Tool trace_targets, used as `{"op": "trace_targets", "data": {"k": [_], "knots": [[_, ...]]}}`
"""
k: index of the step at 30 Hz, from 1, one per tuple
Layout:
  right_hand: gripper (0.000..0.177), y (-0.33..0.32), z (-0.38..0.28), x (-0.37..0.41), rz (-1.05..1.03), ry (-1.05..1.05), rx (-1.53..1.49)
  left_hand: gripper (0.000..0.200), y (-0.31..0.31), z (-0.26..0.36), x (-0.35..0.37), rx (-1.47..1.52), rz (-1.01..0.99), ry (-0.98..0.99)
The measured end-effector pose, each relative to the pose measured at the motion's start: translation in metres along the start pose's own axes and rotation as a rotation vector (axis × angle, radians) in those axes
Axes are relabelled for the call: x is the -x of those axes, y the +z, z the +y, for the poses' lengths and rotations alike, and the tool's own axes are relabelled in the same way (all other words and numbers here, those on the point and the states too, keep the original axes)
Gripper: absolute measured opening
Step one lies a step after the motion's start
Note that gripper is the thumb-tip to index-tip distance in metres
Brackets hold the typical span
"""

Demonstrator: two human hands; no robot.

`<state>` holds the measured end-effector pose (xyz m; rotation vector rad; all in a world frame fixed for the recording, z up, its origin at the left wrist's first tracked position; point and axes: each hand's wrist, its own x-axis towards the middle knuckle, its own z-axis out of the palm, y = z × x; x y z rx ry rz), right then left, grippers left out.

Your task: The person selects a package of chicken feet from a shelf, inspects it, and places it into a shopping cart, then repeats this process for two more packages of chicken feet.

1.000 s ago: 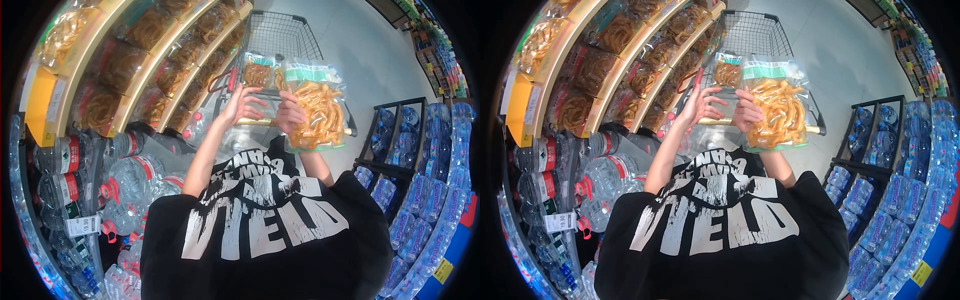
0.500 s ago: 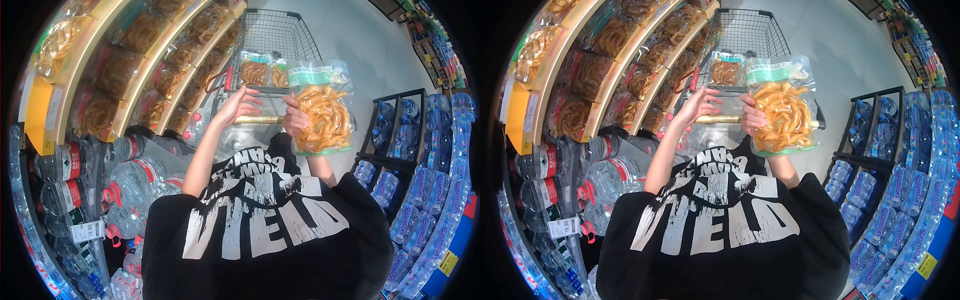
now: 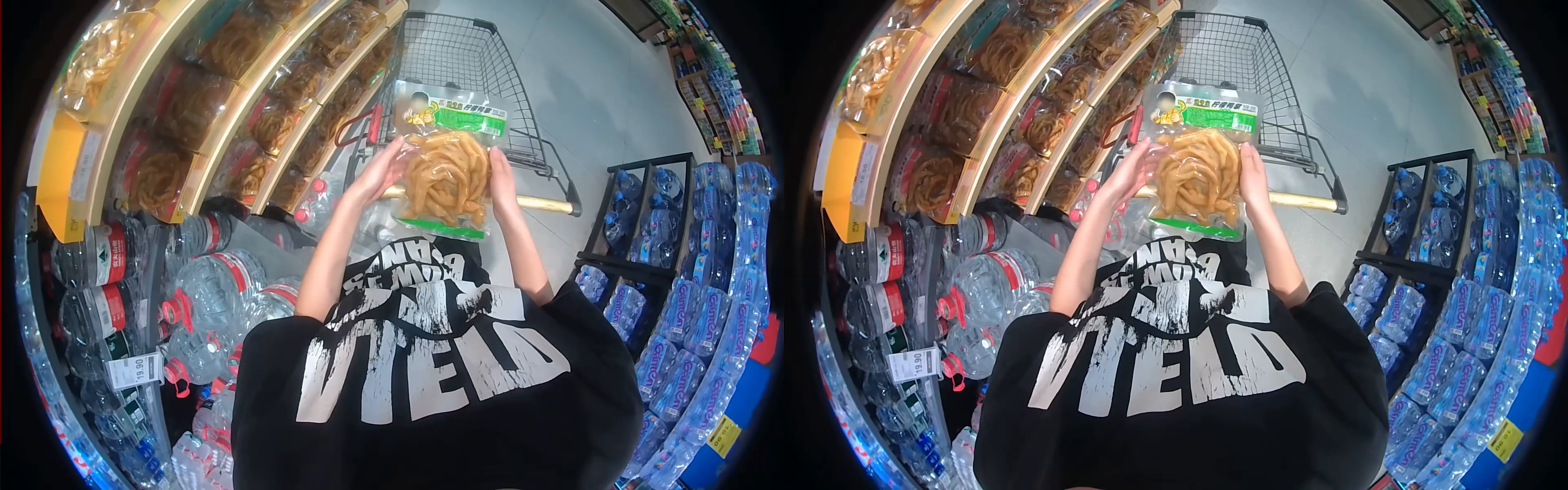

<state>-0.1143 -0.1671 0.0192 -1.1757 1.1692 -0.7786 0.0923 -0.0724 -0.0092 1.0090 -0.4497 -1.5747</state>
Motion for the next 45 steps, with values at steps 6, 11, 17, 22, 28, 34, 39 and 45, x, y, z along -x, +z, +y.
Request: {"op": "trace_targets", "data": {"k": [6, 11, 17, 22, 28, 34, 39, 45], "knots": [[0.024, -0.013, 0.011, -0.008, -0.216, 0.002, 0.058, 0.037, -0.003, -0.006, -0.003, -0.209, 0.014, 0.120], [0.012, -0.015, 0.021, -0.012, -0.226, -0.020, 0.012, 0.038, 0.003, -0.003, 0.000, -0.383, 0.052, 0.106], [0.008, -0.015, 0.017, -0.009, -0.198, -0.070, 0.064, 0.034, 0.002, -0.001, -0.001, -0.382, 0.042, 0.079], [0.009, -0.018, 0.012, -0.008, -0.266, -0.037, 0.104, 0.030, 0.002, 0.000, 0.000, -0.341, -0.012, 0.069], [0.028, -0.035, 0.012, -0.008, -0.478, 0.104, -0.305, 0.025, 0.004, 0.004, 0.004, -0.099, 0.035, -0.013], [0.052, -0.037, 0.019, -0.014, -0.489, 0.163, -0.340, 0.022, -0.007, -0.001, -0.003, -0.031, 0.047, -0.027], [0.063, -0.044, 0.017, -0.020, -0.545, 0.227, -0.503, 0.021, 0.001, 0.015, 0.001, 0.370, -0.030, -0.189], [0.063, -0.039, 0.007, -0.016, -0.548, 0.191, -0.498, 0.025, -0.047, -0.015, -0.018, 0.924, -0.305, -0.146]]}}
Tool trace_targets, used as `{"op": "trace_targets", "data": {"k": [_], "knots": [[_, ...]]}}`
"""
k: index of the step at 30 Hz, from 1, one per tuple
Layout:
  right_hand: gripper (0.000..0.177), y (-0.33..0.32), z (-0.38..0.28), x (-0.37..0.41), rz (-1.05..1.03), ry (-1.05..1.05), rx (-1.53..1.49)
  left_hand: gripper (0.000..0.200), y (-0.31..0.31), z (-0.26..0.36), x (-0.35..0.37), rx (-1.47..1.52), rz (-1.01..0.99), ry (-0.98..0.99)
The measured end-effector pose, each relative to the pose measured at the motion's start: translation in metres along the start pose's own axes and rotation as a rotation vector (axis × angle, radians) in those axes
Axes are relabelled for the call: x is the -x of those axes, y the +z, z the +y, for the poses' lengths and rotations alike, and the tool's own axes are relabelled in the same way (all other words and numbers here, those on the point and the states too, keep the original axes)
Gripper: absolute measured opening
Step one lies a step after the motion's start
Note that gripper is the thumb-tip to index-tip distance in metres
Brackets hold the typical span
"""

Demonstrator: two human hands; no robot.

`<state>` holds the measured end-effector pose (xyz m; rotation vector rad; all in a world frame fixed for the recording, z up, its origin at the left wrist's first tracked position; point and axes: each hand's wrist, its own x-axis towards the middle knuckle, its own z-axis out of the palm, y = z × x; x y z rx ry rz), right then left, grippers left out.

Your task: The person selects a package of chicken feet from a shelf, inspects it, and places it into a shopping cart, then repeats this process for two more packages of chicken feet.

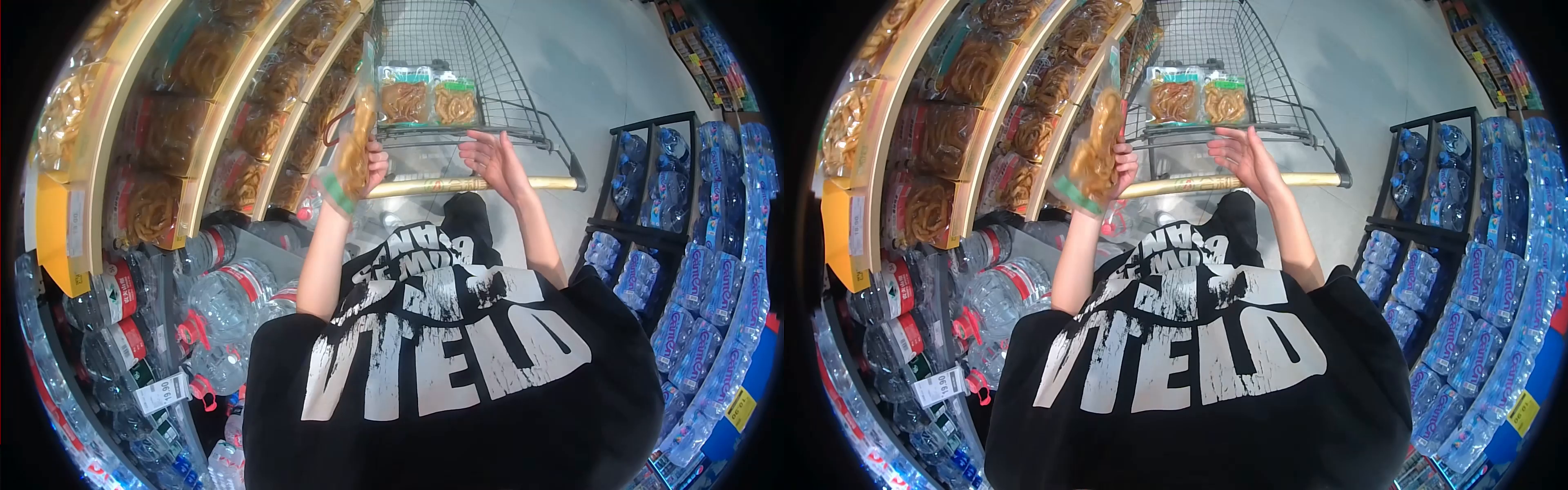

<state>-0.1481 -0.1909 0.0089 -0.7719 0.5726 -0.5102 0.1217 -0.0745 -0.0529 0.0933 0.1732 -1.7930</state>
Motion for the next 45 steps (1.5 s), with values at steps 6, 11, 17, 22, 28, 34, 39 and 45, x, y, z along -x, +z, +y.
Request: {"op": "trace_targets", "data": {"k": [6, 11, 17, 22, 28, 34, 39, 45], "knots": [[0.061, -0.003, 0.001, -0.004, 0.020, 0.037, 0.072, 0.039, 0.004, 0.015, -0.005, -0.254, 0.231, -0.052], [0.066, 0.004, -0.004, -0.004, -0.037, 0.057, -0.015, 0.039, 0.033, -0.009, -0.007, -0.514, 0.337, -0.012], [0.052, 0.006, -0.004, -0.005, 0.103, 0.112, 0.212, 0.026, 0.037, -0.020, -0.009, -0.895, 0.340, -0.022], [0.044, -0.002, -0.001, -0.010, 0.114, 0.132, 0.177, 0.035, 0.046, -0.022, -0.009, -0.925, 0.318, 0.014], [0.042, 0.003, -0.003, -0.006, 0.149, -0.027, -0.041, 0.067, 0.043, -0.014, -0.010, -0.623, 0.306, 0.069], [0.040, -0.043, -0.041, -0.026, 0.270, -0.208, -0.058, 0.059, 0.027, -0.027, -0.014, -0.982, 0.382, 0.146], [0.039, -0.063, -0.092, -0.067, 0.606, -0.344, 0.287, 0.057, 0.019, -0.031, -0.020, -1.265, 0.531, 0.177], [0.042, -0.141, -0.083, -0.163, 0.791, -0.378, 0.696, 0.049, 0.055, -0.071, -0.025, -2.044, 0.896, 0.393]]}}
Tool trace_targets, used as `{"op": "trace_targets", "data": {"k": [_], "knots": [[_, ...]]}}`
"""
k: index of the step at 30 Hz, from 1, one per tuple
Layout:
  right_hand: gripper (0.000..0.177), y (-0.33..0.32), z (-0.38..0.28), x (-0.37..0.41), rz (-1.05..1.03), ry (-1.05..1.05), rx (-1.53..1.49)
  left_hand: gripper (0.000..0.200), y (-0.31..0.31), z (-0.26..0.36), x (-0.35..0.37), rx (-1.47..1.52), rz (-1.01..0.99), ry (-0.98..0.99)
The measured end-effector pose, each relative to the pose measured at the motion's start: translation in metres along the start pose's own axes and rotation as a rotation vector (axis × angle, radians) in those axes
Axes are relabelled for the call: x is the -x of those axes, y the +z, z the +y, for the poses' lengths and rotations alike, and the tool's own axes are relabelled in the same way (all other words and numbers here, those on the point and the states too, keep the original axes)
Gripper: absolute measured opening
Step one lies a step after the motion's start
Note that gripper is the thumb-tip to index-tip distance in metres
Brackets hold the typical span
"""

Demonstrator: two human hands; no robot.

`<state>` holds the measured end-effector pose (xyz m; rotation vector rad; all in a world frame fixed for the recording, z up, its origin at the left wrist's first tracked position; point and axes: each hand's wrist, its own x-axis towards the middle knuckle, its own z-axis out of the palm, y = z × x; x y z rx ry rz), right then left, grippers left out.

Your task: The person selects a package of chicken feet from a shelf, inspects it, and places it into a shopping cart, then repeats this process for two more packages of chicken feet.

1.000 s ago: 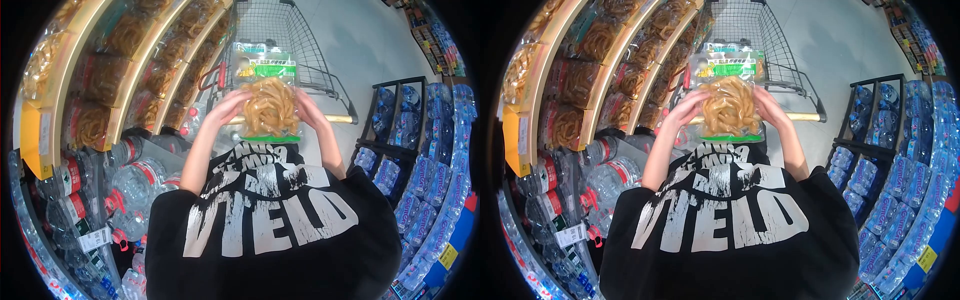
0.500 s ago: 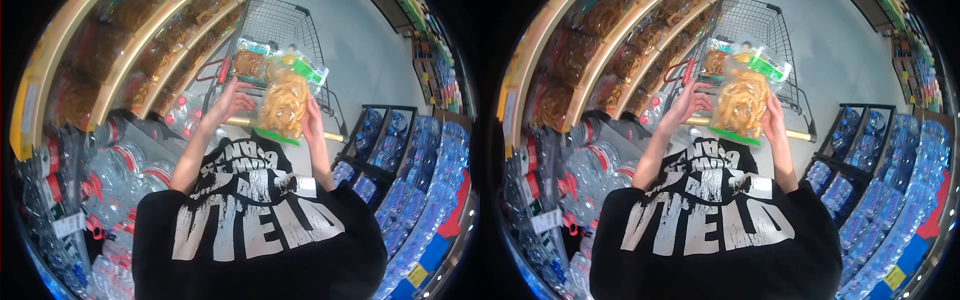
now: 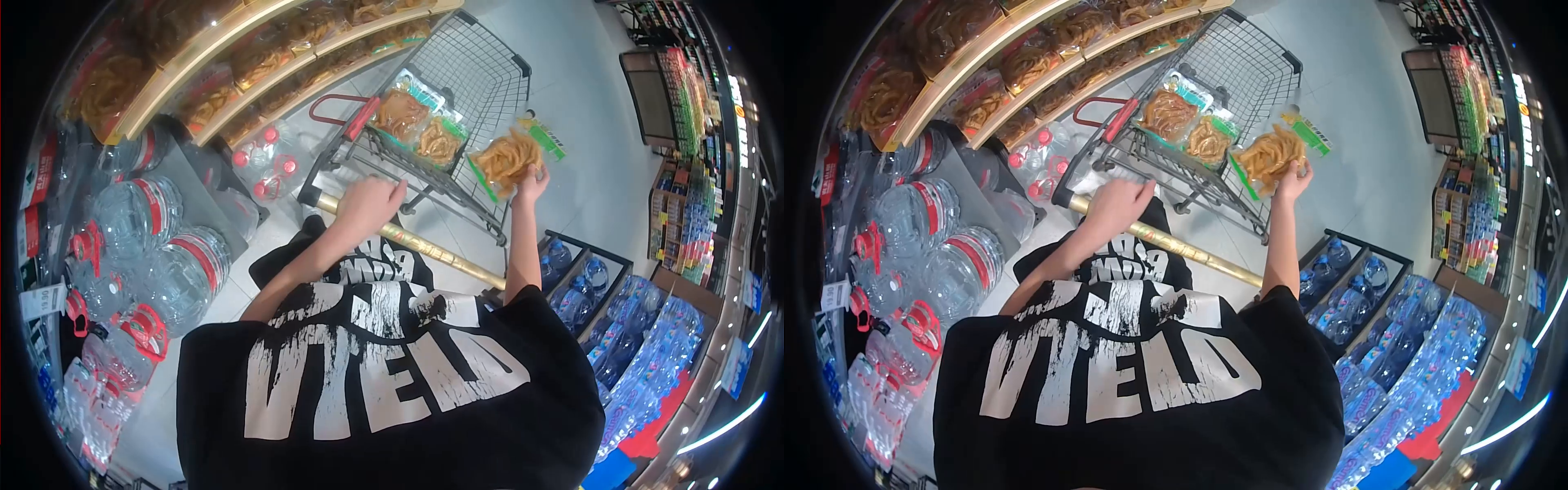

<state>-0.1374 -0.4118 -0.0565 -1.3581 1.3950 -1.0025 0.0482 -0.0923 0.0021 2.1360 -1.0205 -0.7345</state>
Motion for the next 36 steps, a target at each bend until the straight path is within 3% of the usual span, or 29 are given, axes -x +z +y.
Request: {"op": "trace_targets", "data": {"k": [2, 5, 8, 9, 10, 13, 15, 22, 24, 26, 31, 34, 36], "knots": [[0.040, 0.021, 0.015, -0.025, -0.026, 0.108, 0.000, 0.044, 0.008, 0.004, 0.002, -0.183, 0.068, 0.065], [0.041, 0.050, 0.074, -0.058, -0.037, 0.195, -0.017, 0.038, 0.014, 0.001, 0.001, -0.229, 0.181, -0.028], [0.039, 0.076, 0.114, -0.073, -0.033, 0.307, -0.018, 0.025, 0.014, -0.002, 0.000, -0.238, 0.324, 0.015], [0.038, 0.082, 0.129, -0.082, -0.056, 0.323, 0.117, 0.025, 0.013, 0.000, -0.002, -0.207, 0.376, 0.014], [0.038, 0.087, 0.145, -0.090, -0.077, 0.339, 0.254, 0.025, 0.012, 0.000, -0.005, -0.213, 0.383, 0.019], [0.039, 0.093, 0.198, -0.113, -0.144, 0.407, 0.166, 0.025, 0.012, 0.001, -0.008, -0.290, 0.356, -0.014], [0.046, 0.095, 0.213, -0.118, -0.205, 0.439, 0.134, 0.025, 0.012, 0.002, -0.008, -0.321, 0.306, -0.025], [0.045, 0.105, 0.253, -0.144, -0.344, 0.737, -0.109, 0.027, 0.013, 0.010, -0.013, -0.343, 0.236, -0.116], [0.043, 0.110, 0.259, -0.150, -0.379, 0.817, 0.013, 0.027, 0.015, 0.010, -0.014, -0.371, 0.251, -0.118], [0.044, 0.108, 0.292, -0.156, -0.334, 0.804, -0.232, 0.027, 0.016, 0.010, -0.014, -0.372, 0.229, -0.131], [0.060, 0.096, 0.350, -0.173, -0.431, 0.760, 0.060, 0.027, 0.022, 0.018, -0.017, -0.407, 0.195, -0.130], [0.097, 0.095, 0.372, -0.167, -0.454, 0.576, 0.485, 0.027, 0.027, 0.025, -0.018, -0.407, 0.206, -0.134], [0.104, 0.097, 0.326, -0.150, -0.495, 0.624, 0.339, 0.027, 0.030, 0.026, -0.017, -0.373, 0.211, -0.130]]}}
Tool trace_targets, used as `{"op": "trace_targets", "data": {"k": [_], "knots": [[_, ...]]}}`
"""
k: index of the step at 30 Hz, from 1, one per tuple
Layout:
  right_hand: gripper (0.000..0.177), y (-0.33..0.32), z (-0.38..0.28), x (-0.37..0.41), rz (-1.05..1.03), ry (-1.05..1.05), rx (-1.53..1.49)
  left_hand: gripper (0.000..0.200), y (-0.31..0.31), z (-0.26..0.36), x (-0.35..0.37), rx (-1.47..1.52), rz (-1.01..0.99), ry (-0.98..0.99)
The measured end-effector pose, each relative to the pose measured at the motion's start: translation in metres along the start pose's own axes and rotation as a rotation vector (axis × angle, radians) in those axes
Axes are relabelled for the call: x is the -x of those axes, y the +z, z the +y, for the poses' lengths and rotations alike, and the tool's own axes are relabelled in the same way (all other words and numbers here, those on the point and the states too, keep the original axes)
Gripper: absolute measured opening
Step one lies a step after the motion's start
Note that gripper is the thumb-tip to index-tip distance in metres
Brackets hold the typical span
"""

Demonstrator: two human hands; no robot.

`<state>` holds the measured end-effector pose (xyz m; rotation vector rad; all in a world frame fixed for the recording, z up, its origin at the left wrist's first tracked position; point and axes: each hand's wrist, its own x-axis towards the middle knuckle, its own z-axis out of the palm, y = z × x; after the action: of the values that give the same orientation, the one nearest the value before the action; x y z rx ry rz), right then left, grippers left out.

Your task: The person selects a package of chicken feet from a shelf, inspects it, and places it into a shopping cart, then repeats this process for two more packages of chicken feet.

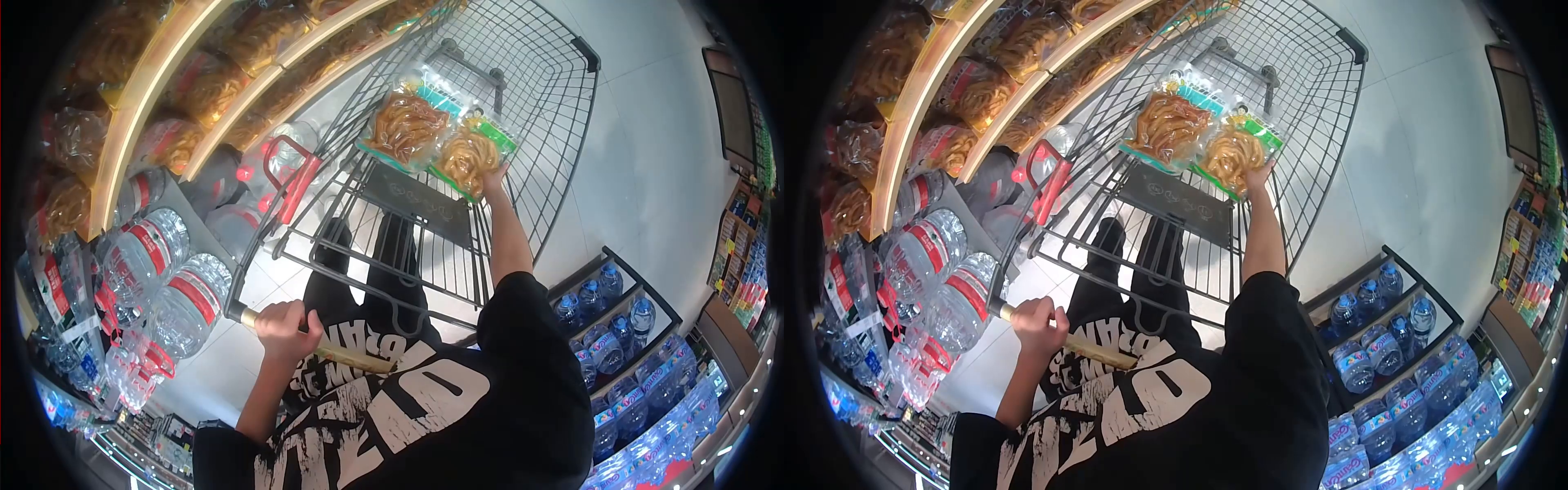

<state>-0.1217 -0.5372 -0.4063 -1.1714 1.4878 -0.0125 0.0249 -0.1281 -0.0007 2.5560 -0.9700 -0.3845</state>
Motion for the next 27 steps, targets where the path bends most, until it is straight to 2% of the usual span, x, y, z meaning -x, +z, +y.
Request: {"op": "trace_targets", "data": {"k": [2, 6, 8, 9, 10, 12, 13, 15, 16, 18, 20, 22, 23, 24, 26, 27], "knots": [[0.097, 0.002, 0.004, -0.006, 0.083, -0.151, 0.088, 0.027, 0.002, 0.001, 0.003, -0.013, 0.002, 0.015], [0.093, -0.002, 0.014, 0.000, 0.132, -0.182, 0.289, 0.026, 0.001, 0.008, 0.002, -0.016, -0.025, 0.006], [0.086, 0.010, -0.005, 0.024, 0.310, 0.089, 0.336, 0.026, 0.000, 0.009, 0.003, -0.020, -0.021, 0.015], [0.081, 0.012, -0.004, 0.027, 0.300, 0.111, 0.474, 0.026, 0.001, 0.008, 0.002, 0.001, -0.016, 0.026], [0.081, 0.013, -0.012, 0.038, 0.307, 0.096, 0.462, 0.027, 0.001, 0.009, 0.002, 0.024, -0.008, 0.035], [0.066, 0.012, -0.023, 0.063, 0.271, -0.047, 0.536, 0.027, 0.001, 0.011, 0.002, 0.014, 0.005, 0.045], [0.066, 0.009, -0.033, 0.070, 0.285, -0.077, 0.522, 0.027, 0.002, 0.013, 0.002, 0.003, -0.014, 0.013], [0.053, 0.006, -0.051, 0.067, 0.165, -0.230, 0.757, 0.029, 0.014, 0.009, 0.002, -0.072, -0.062, -0.028], [0.053, 0.007, -0.071, 0.075, 0.170, -0.260, 0.736, 0.030, 0.014, 0.010, 0.001, -0.069, -0.112, -0.045], [0.040, 0.012, -0.108, 0.110, -0.106, -0.467, 0.411, 0.029, 0.013, 0.011, -0.001, 0.032, -0.107, -0.027], [0.036, 0.039, -0.151, 0.148, -0.174, -0.575, 0.365, 0.029, 0.004, 0.019, -0.003, 0.016, -0.100, 0.022], [0.038, 0.070, -0.197, 0.220, -0.408, -0.890, 0.271, 0.027, 0.011, 0.016, -0.001, 0.066, -0.059, 0.015], [0.039, 0.087, -0.212, 0.256, -0.423, -1.031, 0.369, 0.024, 0.019, 0.012, -0.001, 0.052, -0.064, 0.052], [0.040, 0.104, -0.224, 0.294, -0.433, -1.175, 0.466, 0.024, 0.024, 0.008, 0.000, 0.178, 0.005, 0.131], [0.042, 0.133, -0.242, 0.381, -0.596, -1.257, 0.564, 0.020, 0.016, 0.013, -0.004, 0.098, -0.050, 0.110], [0.042, 0.145, -0.248, 0.416, -0.839, -1.157, 0.502, 0.019, 0.019, 0.010, -0.006, 0.169, 0.008, 0.137]]}}
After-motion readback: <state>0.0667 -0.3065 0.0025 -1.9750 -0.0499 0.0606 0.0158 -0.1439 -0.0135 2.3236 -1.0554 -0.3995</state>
